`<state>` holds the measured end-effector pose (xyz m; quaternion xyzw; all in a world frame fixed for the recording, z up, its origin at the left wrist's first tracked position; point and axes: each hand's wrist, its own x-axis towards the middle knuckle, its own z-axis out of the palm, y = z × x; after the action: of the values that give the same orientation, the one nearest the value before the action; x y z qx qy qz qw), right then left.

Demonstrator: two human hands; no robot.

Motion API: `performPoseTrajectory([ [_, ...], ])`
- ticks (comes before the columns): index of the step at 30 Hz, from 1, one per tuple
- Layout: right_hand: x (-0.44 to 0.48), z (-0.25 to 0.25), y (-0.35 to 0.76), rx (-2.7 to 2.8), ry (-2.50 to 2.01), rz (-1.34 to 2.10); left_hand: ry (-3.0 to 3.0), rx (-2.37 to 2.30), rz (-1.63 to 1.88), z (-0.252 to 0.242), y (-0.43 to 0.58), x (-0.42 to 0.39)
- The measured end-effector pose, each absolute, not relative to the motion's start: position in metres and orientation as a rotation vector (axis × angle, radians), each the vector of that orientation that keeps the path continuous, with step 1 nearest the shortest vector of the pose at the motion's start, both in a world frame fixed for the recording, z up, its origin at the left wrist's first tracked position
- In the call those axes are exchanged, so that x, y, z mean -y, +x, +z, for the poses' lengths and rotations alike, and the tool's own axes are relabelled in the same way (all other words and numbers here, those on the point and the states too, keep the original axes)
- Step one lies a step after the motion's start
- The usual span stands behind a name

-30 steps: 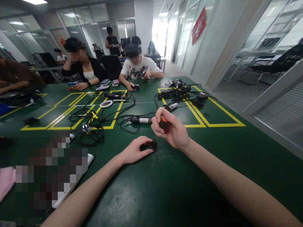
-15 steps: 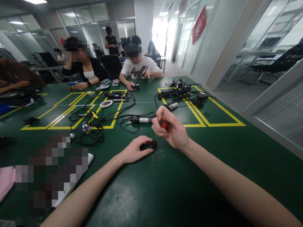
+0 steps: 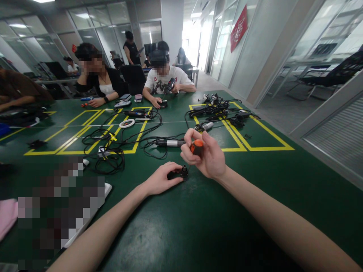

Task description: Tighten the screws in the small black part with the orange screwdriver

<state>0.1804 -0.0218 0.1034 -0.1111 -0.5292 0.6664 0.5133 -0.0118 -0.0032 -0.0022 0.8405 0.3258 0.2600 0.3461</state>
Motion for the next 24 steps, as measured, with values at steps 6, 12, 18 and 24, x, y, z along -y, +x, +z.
performPoseTrajectory([
  [6, 0.0190, 0.1032, 0.1823, 1.316, -0.291, 1.550, 2.184, -0.838, 0.674, -0.0020, -0.0116, 0.0035],
  [12, 0.0143, 0.1067, 0.1854, 1.267, -0.354, 1.589, 2.174, -0.834, 0.665, 0.0006, -0.0112, 0.0040],
  [18, 0.0192, 0.1057, 0.1837, 1.284, -0.263, 1.642, 2.194, -0.832, 0.677, -0.0015, -0.0118, 0.0040],
  [24, 0.0180, 0.1020, 0.1858, 1.278, -0.320, 1.556, 2.180, -0.835, 0.666, -0.0013, -0.0114, 0.0042],
])
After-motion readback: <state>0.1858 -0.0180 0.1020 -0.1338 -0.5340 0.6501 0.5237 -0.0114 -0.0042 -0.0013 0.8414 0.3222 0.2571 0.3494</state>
